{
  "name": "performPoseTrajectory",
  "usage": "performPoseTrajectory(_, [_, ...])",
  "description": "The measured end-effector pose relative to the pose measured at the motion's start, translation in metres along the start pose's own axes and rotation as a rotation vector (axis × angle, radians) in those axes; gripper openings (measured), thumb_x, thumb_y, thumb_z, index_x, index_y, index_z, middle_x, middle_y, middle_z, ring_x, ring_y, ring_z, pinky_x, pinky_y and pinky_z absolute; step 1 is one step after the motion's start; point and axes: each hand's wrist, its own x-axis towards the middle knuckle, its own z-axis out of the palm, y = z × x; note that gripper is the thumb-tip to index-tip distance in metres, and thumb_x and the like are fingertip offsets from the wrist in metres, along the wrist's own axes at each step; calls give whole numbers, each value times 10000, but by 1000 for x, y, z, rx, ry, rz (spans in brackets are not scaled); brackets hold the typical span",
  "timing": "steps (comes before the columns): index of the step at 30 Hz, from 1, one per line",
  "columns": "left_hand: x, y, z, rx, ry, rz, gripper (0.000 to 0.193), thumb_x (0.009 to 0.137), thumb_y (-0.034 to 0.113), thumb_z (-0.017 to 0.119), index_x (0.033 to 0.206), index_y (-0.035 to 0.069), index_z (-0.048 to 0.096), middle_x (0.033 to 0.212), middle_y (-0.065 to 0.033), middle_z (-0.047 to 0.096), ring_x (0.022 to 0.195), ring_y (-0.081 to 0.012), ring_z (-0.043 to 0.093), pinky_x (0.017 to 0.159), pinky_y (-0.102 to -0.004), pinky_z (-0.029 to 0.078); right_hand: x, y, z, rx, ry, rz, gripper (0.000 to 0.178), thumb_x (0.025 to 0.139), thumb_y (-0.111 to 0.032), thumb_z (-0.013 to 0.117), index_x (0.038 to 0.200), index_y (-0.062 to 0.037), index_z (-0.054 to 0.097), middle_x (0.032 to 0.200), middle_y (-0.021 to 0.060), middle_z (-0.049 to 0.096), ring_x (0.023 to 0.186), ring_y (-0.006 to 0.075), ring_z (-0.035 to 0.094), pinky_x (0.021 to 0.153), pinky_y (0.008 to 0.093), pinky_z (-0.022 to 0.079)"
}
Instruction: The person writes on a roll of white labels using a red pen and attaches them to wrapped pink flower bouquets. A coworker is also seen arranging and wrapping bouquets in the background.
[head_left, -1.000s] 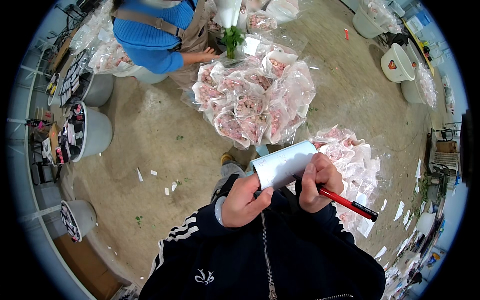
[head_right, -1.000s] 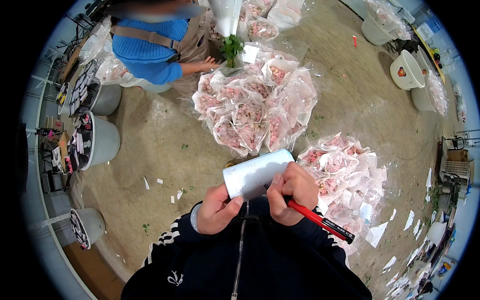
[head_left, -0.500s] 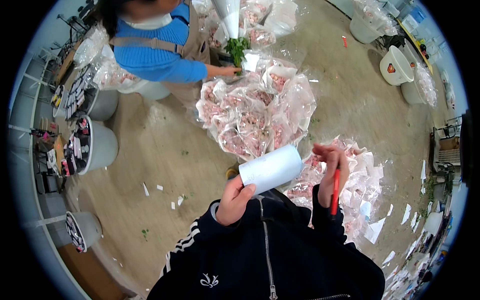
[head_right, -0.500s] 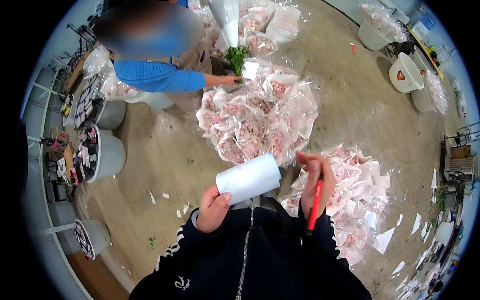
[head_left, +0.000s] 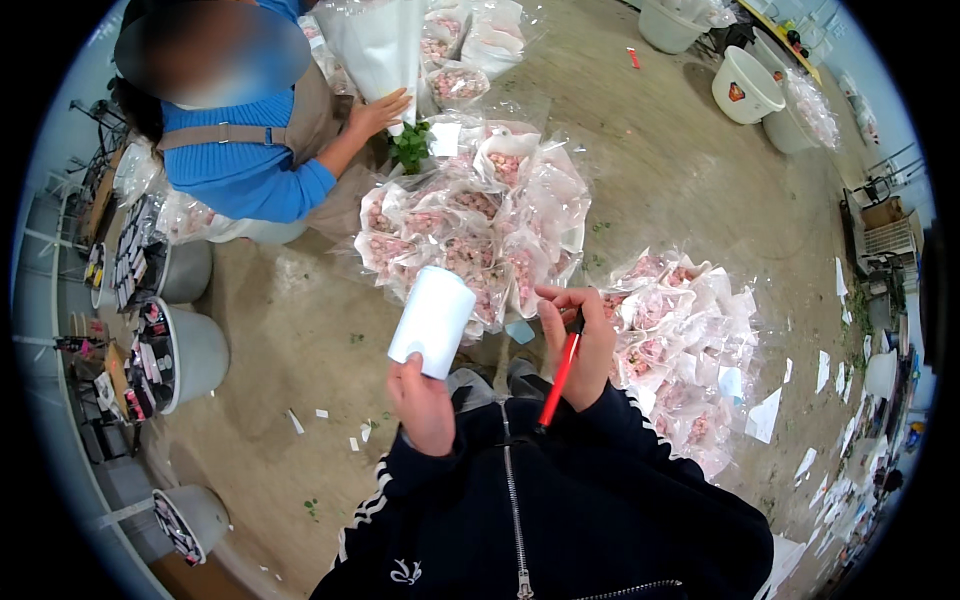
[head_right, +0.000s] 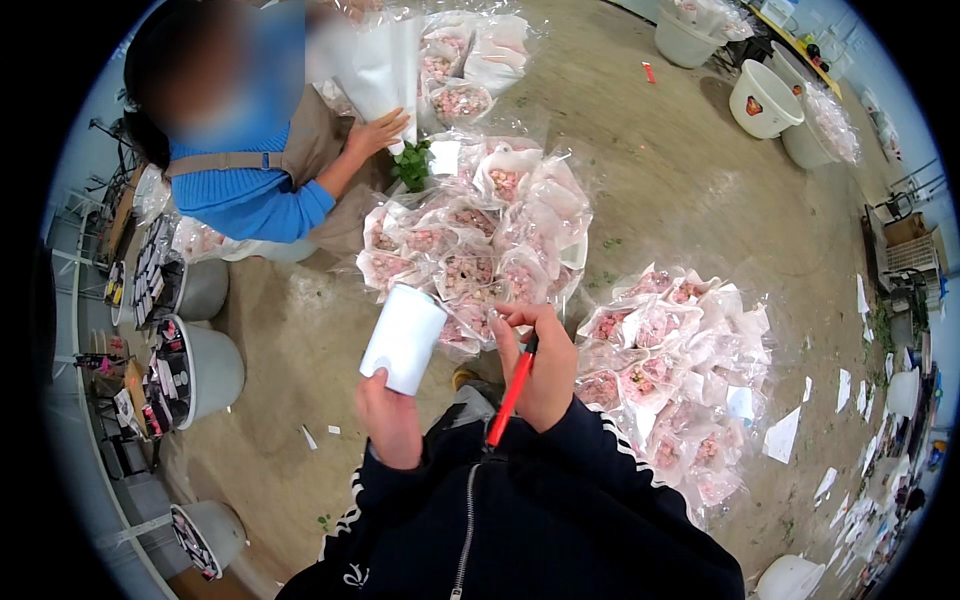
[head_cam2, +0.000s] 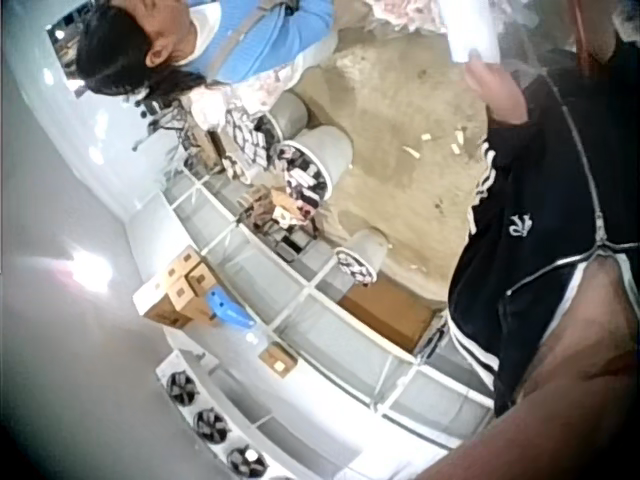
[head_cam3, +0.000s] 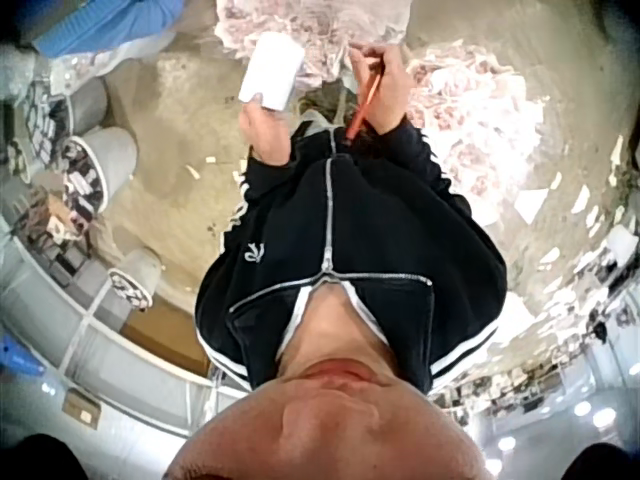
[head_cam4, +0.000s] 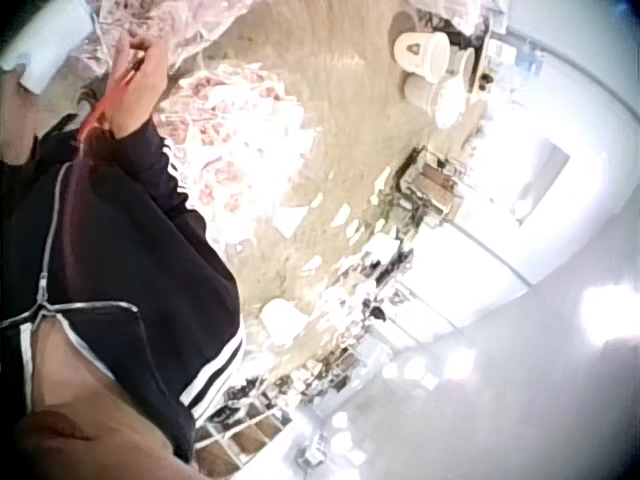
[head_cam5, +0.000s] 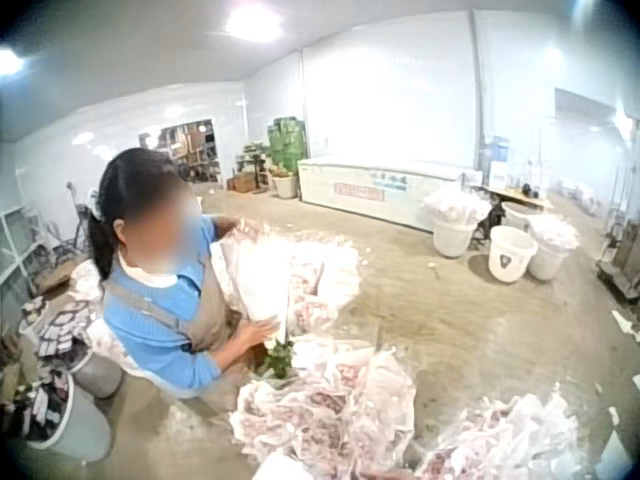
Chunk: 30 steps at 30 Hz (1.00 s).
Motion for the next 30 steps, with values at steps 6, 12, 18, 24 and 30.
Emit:
performPoseTrajectory(6, [-1,-3,26,-134,18,72,332,839,158,378,1095,-52,408,1102,-147,473,1030,-239,454,887,-358,337,2,2,23,27,18,-111,255,699,32,584,876,-23,408,974,106,577,667,182,532,589,262,422])
performPoseTrajectory(12, [2,4,27,-138,4,92,298,846,148,363,1052,-58,426,1059,-134,486,1017,-228,453,894,-364,328,-6,-7,24,19,-235,-273,348,573,146,457,871,-29,413,1040,174,537,877,266,540,748,296,423])
performPoseTrajectory(18, [4,3,25,-162,-8,32,300,840,158,369,1033,-61,439,1042,-140,496,1006,-229,462,868,-363,349,-6,-16,24,84,-265,-315,399,566,113,477,937,-28,438,1050,147,533,883,257,533,715,300,424])
performPoseTrajectory(24, [3,1,22,-102,-10,-22,321,831,156,362,1054,-65,428,1036,-138,503,976,-221,489,847,-348,375,-3,-21,17,139,-325,-329,397,638,89,485,1017,-22,442,1066,110,521,794,208,534,599,265,439])
performPoseTrajectory(30, [3,-2,24,-189,-67,-147,318,834,144,357,1055,-70,441,1011,-137,521,938,-212,514,803,-326,411,-11,-7,23,404,-364,-182,462,783,64,434,1213,-43,302,1065,128,513,788,172,544,646,252,438])
